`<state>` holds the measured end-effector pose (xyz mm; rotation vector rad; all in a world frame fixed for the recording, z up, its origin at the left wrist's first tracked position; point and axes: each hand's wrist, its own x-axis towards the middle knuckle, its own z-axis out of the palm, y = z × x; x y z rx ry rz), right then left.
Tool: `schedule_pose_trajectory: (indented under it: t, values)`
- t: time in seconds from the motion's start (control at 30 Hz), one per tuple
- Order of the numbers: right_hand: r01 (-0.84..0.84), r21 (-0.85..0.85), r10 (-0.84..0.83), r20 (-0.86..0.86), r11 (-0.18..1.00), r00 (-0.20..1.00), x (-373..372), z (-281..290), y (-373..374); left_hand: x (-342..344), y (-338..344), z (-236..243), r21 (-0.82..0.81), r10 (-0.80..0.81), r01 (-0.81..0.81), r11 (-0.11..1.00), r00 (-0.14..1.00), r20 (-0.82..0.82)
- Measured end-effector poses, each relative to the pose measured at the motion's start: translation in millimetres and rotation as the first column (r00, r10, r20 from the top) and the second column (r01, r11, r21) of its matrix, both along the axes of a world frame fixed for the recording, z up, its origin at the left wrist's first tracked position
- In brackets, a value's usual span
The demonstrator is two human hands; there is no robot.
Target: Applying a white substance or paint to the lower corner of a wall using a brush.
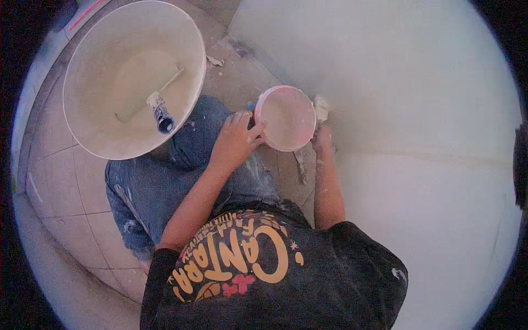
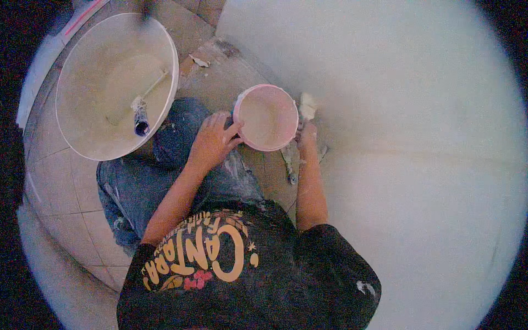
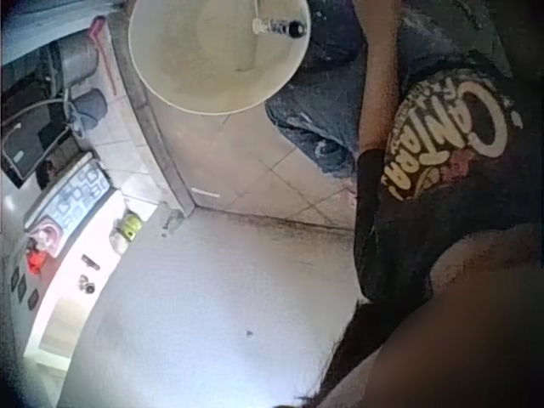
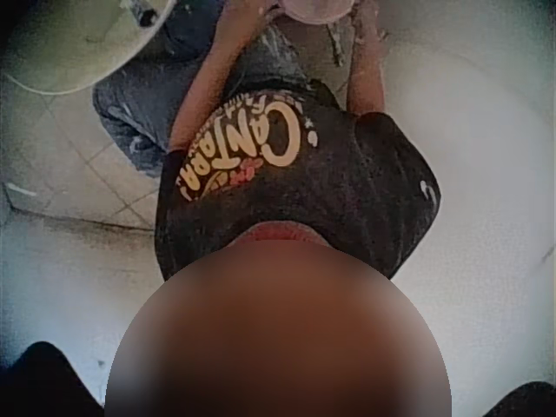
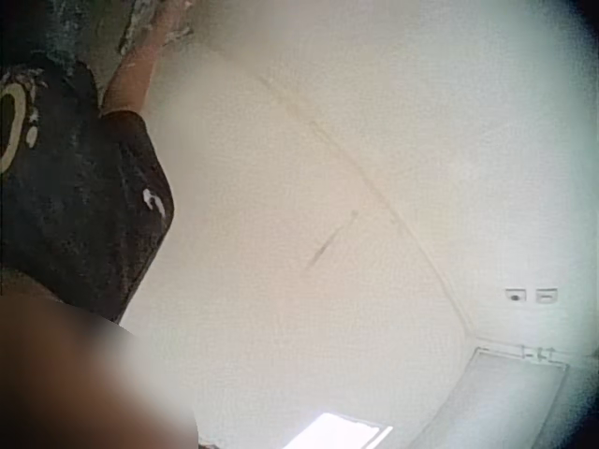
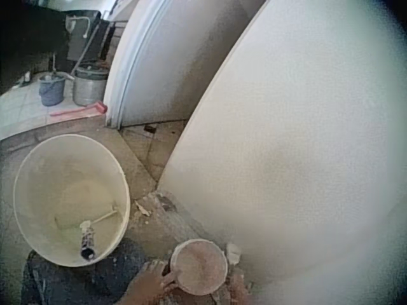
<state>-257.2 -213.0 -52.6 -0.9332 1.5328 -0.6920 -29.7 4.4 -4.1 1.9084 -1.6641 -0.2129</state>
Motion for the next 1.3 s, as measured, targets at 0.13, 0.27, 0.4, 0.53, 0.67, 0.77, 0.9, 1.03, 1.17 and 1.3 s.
schedule_pose_trajectory:
  t: [0.13, 0.27, 0.4, 0.53, 0.67, 0.77, 0.9, 1.03, 1.17, 1.3]
  values:
    - [-0.022, 0.207, -0.035, 0.267, 0.978, 0.963, -32, -15, -39, -1, -3, 2, -0.059, 0.025, -0.025, 0.998, 1.0, 0.005]
    - [-0.017, 0.43, -0.151, 0.352, 0.903, 0.924, -28, 11, -53, -2, -2, 5, -0.038, 0.128, -0.129, 0.991, 0.991, -0.029]
    - [-0.124, 0.008, 0.115, 0.32, 0.992, 0.94, -27, 75, -33, -2, -3, 6, -0.047, 0.174, -0.177, 0.983, 0.982, -0.075]
    - [-0.035, -0.233, 0.104, 0.291, 0.972, 0.951, -9, 137, 14, -2, -4, 1, -0.078, 0.183, -0.185, 0.98, 0.983, -0.031]
    - [0.049, -0.446, 0.003, 0.114, 0.893, 0.993, -6, 101, 48, -2, -5, 0, -0.09, 0.155, -0.161, 0.983, 0.985, -0.076]
    - [-0.04, -0.285, -0.004, -0.152, 0.958, 0.988, -11, 50, 67, 0, -3, -3, -0.109, 0.118, -0.126, 0.986, 0.99, -0.076]
    - [0.074, 0.114, -0.082, 0.066, 0.991, 0.994, -39, -13, 30, 0, -5, -8, -0.09, 0.107, -0.113, 0.99, 0.992, -0.068]
    - [0.075, 0.261, -0.118, 0.155, 0.962, 0.981, -38, -30, -2, 1, -6, -14, -0.128, 0.156, -0.159, 0.979, 0.987, -0.033]
    - [-0.067, 0.286, 0.031, 0.127, 0.956, 0.991, -24, -26, -15, 5, -4, -17, -0.095, 0.173, -0.175, 0.98, 0.985, -0.026]
    - [-0.101, 0.293, 0.088, 0.057, 0.951, 0.994, -44, -49, -54, 3, -9, -15, -0.11, 0.166, -0.177, 0.978, 0.981, -0.104]
